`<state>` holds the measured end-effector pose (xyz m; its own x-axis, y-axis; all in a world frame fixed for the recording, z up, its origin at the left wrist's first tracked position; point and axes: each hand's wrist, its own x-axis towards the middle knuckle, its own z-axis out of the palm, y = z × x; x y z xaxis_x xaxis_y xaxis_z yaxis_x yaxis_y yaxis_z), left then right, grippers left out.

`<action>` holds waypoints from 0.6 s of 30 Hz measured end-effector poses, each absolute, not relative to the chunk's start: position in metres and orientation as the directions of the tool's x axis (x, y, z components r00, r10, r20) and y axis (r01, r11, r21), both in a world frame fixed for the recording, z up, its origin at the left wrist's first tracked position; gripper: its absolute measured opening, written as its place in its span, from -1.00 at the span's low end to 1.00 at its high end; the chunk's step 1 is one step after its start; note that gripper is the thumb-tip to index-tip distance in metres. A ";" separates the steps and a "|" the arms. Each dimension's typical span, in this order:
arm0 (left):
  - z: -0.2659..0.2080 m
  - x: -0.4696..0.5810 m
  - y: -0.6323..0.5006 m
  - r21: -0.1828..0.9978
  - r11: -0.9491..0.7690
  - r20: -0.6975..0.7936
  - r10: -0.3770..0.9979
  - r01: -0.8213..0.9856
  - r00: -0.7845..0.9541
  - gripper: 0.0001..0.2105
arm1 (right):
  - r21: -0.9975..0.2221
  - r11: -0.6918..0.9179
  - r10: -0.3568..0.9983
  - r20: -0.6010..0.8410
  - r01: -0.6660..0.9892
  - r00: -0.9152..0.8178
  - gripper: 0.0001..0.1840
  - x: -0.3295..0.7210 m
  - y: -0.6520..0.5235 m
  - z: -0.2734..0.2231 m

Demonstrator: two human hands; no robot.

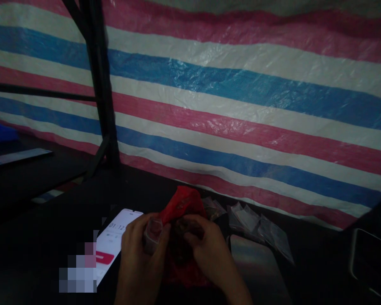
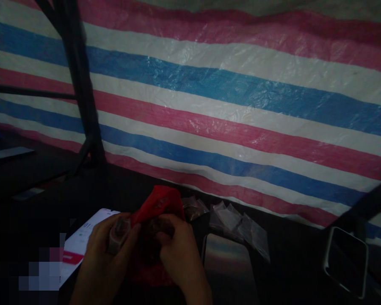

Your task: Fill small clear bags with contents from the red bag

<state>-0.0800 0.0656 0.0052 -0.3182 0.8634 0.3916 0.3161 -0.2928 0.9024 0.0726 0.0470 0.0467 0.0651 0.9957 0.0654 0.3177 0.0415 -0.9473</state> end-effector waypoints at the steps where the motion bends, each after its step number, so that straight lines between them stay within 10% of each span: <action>1: 0.002 -0.082 0.067 0.845 -0.340 0.483 0.817 0.413 -0.315 -0.61 | -0.953 0.046 0.994 0.074 0.301 0.080 -0.56 0.076 0.046 0.047; 18: -0.011 -0.052 0.057 0.517 -0.581 0.636 0.752 0.628 0.172 -0.59 | -0.741 0.353 0.914 0.404 0.571 -0.042 -0.26 0.088 0.009 0.076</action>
<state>-0.0515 0.0573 -0.0113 0.1725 0.7523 0.6358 0.6279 -0.5813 0.5175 0.0882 0.0094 0.0756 -0.0416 0.9139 0.4038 0.5709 0.3535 -0.7410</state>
